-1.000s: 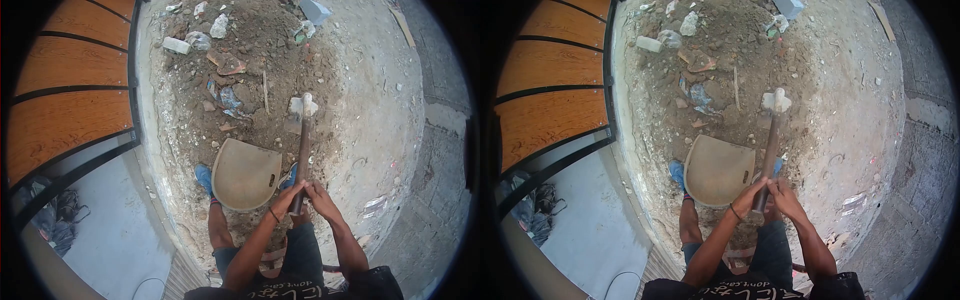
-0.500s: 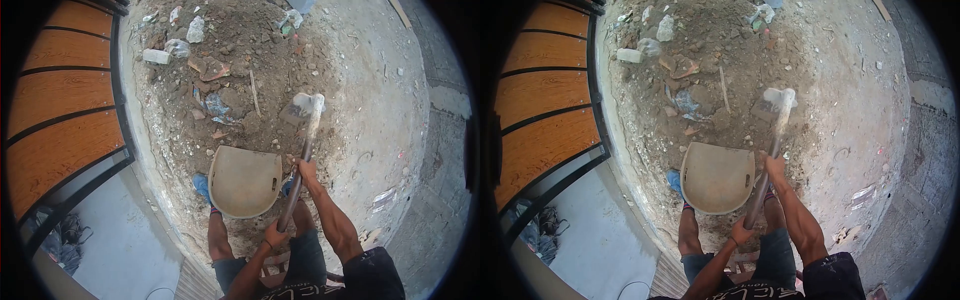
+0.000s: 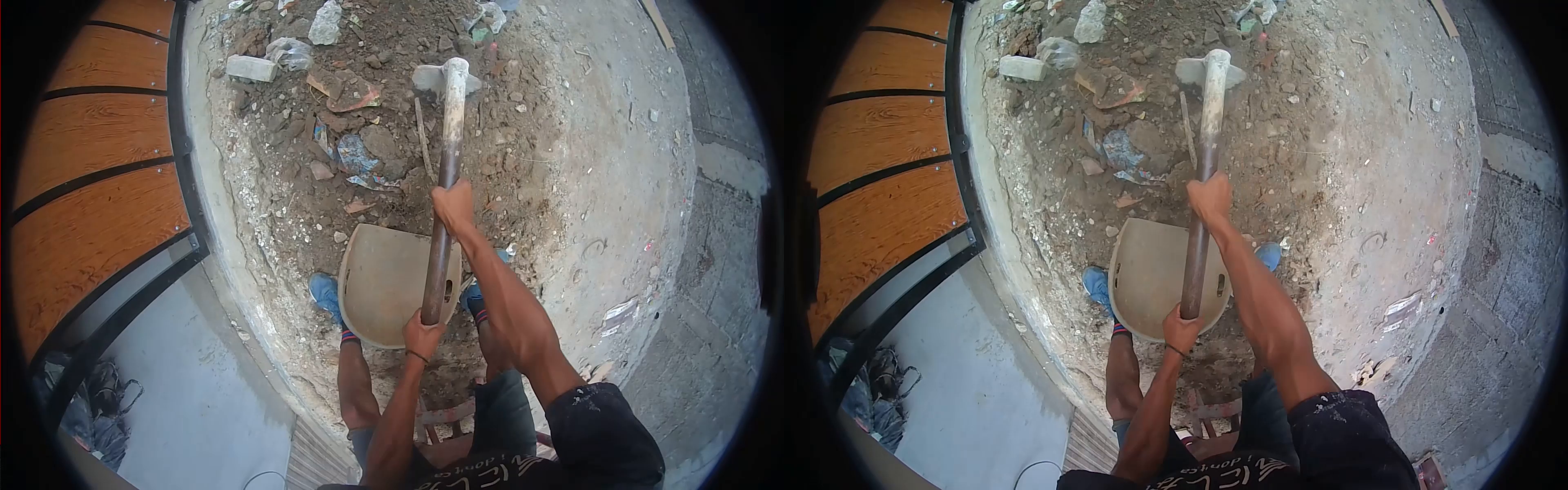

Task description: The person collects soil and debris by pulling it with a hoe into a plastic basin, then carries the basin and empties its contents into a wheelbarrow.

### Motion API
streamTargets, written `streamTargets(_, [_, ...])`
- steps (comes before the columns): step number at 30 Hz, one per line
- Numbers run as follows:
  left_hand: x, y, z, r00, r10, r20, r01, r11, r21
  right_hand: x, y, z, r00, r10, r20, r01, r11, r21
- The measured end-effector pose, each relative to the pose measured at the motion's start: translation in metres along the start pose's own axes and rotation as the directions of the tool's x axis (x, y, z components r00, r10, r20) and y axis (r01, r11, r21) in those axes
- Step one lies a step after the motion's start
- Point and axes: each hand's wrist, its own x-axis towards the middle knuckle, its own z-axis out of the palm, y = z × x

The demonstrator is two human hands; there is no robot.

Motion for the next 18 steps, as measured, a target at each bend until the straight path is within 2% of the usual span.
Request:
streamTargets(1, [-0.017,-0.025,-0.01,0.998,-0.069,0.003,0.069,0.996,-0.052,-0.021,0.02,0.022,0.999,-0.027,-0.035,0.025,0.997,-0.074])
streamTargets(3, [-0.056,-0.042,-0.022,0.968,-0.205,0.148,0.219,0.972,-0.085,-0.059,0.029,0.02,0.998,0.058,0.02,-0.056,0.994,-0.091])
streamTargets(4, [-0.071,-0.031,-0.018,0.971,-0.204,0.128,0.214,0.974,-0.07,-0.066,0.029,0.009,0.999,0.052,0.003,-0.051,0.996,-0.08])
streamTargets(6, [-0.127,-0.031,0.006,0.966,-0.258,0.023,0.259,0.964,-0.05,-0.093,0.034,-0.004,0.99,0.061,0.124,-0.043,0.988,-0.146])
streamTargets(7, [-0.155,-0.045,0.017,0.956,-0.292,-0.017,0.291,0.956,-0.036,-0.111,0.032,-0.015,0.977,0.128,0.172,-0.11,0.988,-0.109])
streamTargets(9, [-0.207,-0.013,-0.004,0.961,-0.275,0.027,0.271,0.957,0.105,-0.164,0.029,-0.046,0.939,0.26,0.224,-0.259,0.965,-0.031])
streamTargets(11, [-0.253,0.013,-0.021,0.899,-0.436,0.045,0.432,0.899,0.077,-0.217,0.056,-0.066,0.921,0.268,0.282,-0.289,0.957,0.033])
streamTargets(13, [-0.295,-0.006,-0.027,0.894,-0.446,0.046,0.435,0.888,0.15,-0.242,0.069,-0.08,0.912,0.281,0.298,-0.316,0.945,0.078])
streamTargets(15, [-0.289,0.011,-0.02,0.898,-0.44,0.006,0.428,0.877,0.218,-0.248,0.071,-0.096,0.866,0.334,0.371,-0.458,0.828,0.322])
streamTargets(16, [-0.282,0.018,-0.016,0.899,-0.436,-0.033,0.426,0.859,0.283,-0.237,0.061,-0.105,0.882,0.314,0.351,-0.442,0.811,0.384])
streamTargets(18, [-0.24,0.024,-0.006,0.968,-0.246,0.053,0.219,0.928,0.301,-0.193,0.044,-0.126,0.931,0.258,0.26,-0.353,0.82,0.451])
